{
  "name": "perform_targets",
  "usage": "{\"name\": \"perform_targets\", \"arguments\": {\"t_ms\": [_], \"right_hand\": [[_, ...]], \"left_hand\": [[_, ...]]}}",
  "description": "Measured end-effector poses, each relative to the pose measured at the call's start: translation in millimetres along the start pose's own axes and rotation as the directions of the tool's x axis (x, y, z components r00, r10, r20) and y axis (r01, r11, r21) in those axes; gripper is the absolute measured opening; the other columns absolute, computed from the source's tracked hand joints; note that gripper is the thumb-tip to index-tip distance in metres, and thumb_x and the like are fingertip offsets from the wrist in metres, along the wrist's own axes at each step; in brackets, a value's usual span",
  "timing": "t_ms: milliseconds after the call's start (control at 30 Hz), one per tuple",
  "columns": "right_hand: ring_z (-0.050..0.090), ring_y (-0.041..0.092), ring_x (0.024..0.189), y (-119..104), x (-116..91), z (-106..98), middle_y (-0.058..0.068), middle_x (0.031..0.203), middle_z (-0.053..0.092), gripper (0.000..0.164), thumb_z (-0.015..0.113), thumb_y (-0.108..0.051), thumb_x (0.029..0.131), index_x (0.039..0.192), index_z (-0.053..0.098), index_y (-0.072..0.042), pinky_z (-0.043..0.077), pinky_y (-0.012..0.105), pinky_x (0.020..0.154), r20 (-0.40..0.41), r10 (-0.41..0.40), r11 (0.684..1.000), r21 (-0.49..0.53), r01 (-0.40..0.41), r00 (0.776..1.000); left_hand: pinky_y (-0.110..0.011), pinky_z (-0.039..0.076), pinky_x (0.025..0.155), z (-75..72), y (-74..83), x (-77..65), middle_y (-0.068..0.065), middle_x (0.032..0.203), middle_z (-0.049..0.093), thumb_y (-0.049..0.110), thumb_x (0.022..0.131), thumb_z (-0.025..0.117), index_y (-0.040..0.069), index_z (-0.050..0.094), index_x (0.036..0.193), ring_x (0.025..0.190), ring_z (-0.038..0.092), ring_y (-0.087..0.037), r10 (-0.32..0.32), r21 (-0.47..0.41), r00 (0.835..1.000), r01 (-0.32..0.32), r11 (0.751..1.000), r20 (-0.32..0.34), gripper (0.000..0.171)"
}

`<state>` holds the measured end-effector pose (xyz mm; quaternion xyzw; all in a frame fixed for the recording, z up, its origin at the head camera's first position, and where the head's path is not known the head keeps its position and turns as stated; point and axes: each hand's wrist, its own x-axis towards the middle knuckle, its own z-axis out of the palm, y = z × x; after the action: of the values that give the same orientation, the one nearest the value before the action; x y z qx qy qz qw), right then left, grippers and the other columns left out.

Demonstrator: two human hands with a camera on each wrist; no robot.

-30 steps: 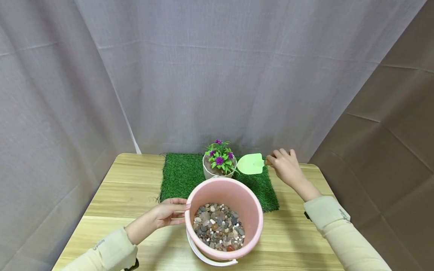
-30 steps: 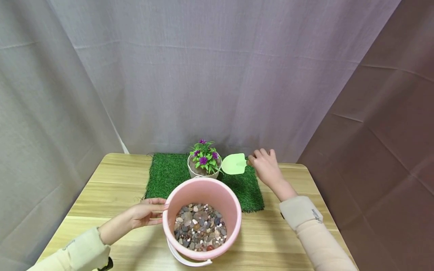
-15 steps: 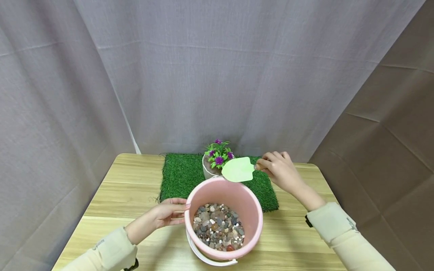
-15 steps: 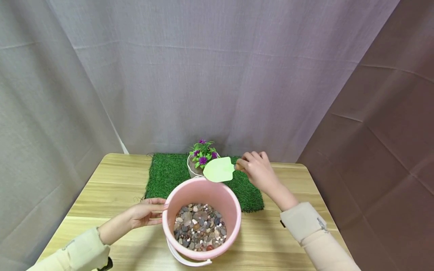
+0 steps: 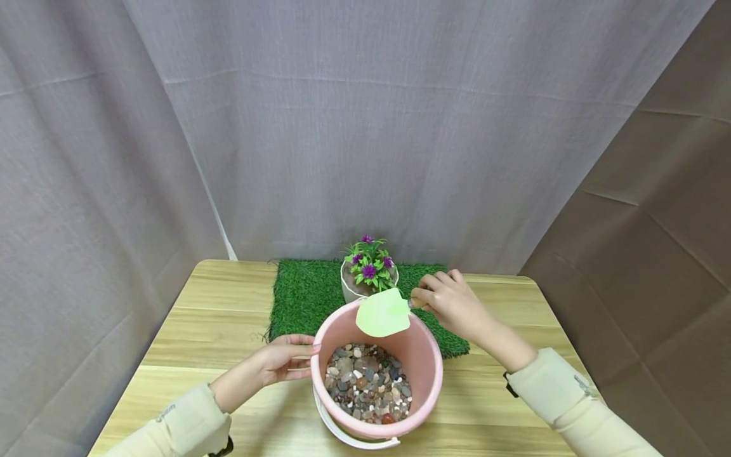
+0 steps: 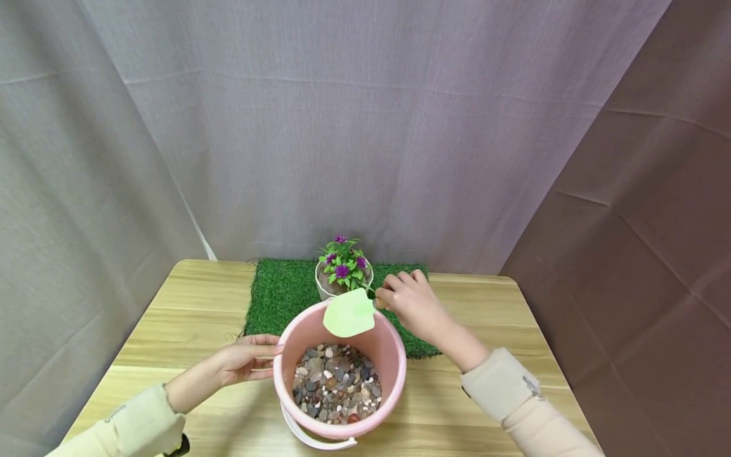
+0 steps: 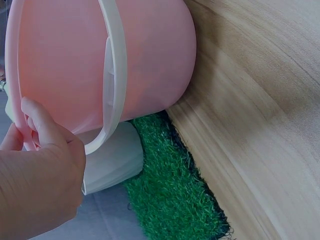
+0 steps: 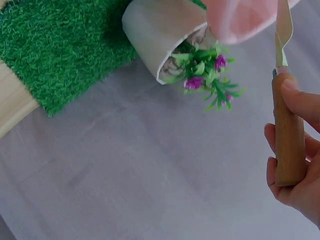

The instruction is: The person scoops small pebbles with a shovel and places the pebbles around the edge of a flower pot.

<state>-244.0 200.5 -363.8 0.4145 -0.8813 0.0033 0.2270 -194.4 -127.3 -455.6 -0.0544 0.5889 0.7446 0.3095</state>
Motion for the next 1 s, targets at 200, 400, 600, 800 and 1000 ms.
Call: {"name": "perform_targets", "arguments": {"t_ms": [200, 400, 600, 800, 1000], "right_hand": [[0.054, 0.015, 0.072, -10, -1, 10, -0.003, 0.082, 0.061, 0.024, 0.08, -0.018, 0.066, 0.088, 0.071, -0.018, 0.032, 0.025, 0.063, 0.044, -0.074, 0.996, -0.053, 0.077, 0.996], [0.055, 0.015, 0.073, -19, -4, 20, -0.004, 0.083, 0.061, 0.025, 0.077, -0.024, 0.068, 0.092, 0.071, -0.018, 0.038, 0.028, 0.065, 0.093, -0.144, 0.983, -0.098, 0.153, 0.985], [0.053, 0.012, 0.072, -28, -7, 28, -0.006, 0.082, 0.06, 0.02, 0.074, -0.028, 0.067, 0.085, 0.07, -0.023, 0.034, 0.024, 0.064, 0.104, -0.221, 0.957, -0.17, 0.237, 0.97], [0.053, 0.012, 0.074, -40, -8, 43, -0.006, 0.081, 0.06, 0.019, 0.074, -0.029, 0.07, 0.087, 0.07, -0.022, 0.035, 0.024, 0.063, 0.129, -0.268, 0.929, -0.227, 0.292, 0.955], [0.051, 0.01, 0.07, -55, -4, 63, -0.008, 0.078, 0.058, 0.012, 0.073, -0.028, 0.074, 0.085, 0.071, -0.026, 0.036, 0.022, 0.063, 0.182, -0.332, 0.908, -0.203, 0.366, 0.926]], "left_hand": [[-0.026, 0.061, 0.078, 0.7, 0.2, -0.2, 0.003, 0.08, 0.068, 0.007, 0.089, 0.061, 0.011, 0.059, 0.099, 0.073, 0.065, -0.006, 0.002, -0.001, 1.0, -0.002, 1.0, -0.003, 0.011], [-0.026, 0.061, 0.078, 0.8, 1.0, -0.6, 0.002, 0.08, 0.068, 0.007, 0.089, 0.061, 0.011, 0.059, 0.099, 0.073, 0.065, -0.006, 0.002, 0.001, 1.0, -0.002, 1.0, -0.003, 0.011], [-0.026, 0.061, 0.078, 0.7, 0.5, -0.3, 0.003, 0.079, 0.068, 0.008, 0.088, 0.063, 0.011, 0.06, 0.1, 0.074, 0.065, -0.007, 0.004, 0.003, 1.0, -0.004, 1.0, -0.004, 0.012], [-0.026, 0.061, 0.079, -1.0, -1.2, 1.0, 0.003, 0.081, 0.068, 0.009, 0.089, 0.063, 0.012, 0.06, 0.099, 0.074, 0.065, -0.006, 0.008, 0.003, 1.0, -0.008, 1.0, -0.001, 0.011], [-0.026, 0.061, 0.078, 0.3, -0.6, 0.7, 0.003, 0.08, 0.068, 0.008, 0.089, 0.063, 0.01, 0.06, 0.1, 0.073, 0.065, -0.006, 0.008, 0.005, 1.0, -0.008, 1.0, -0.009, 0.012]]}}
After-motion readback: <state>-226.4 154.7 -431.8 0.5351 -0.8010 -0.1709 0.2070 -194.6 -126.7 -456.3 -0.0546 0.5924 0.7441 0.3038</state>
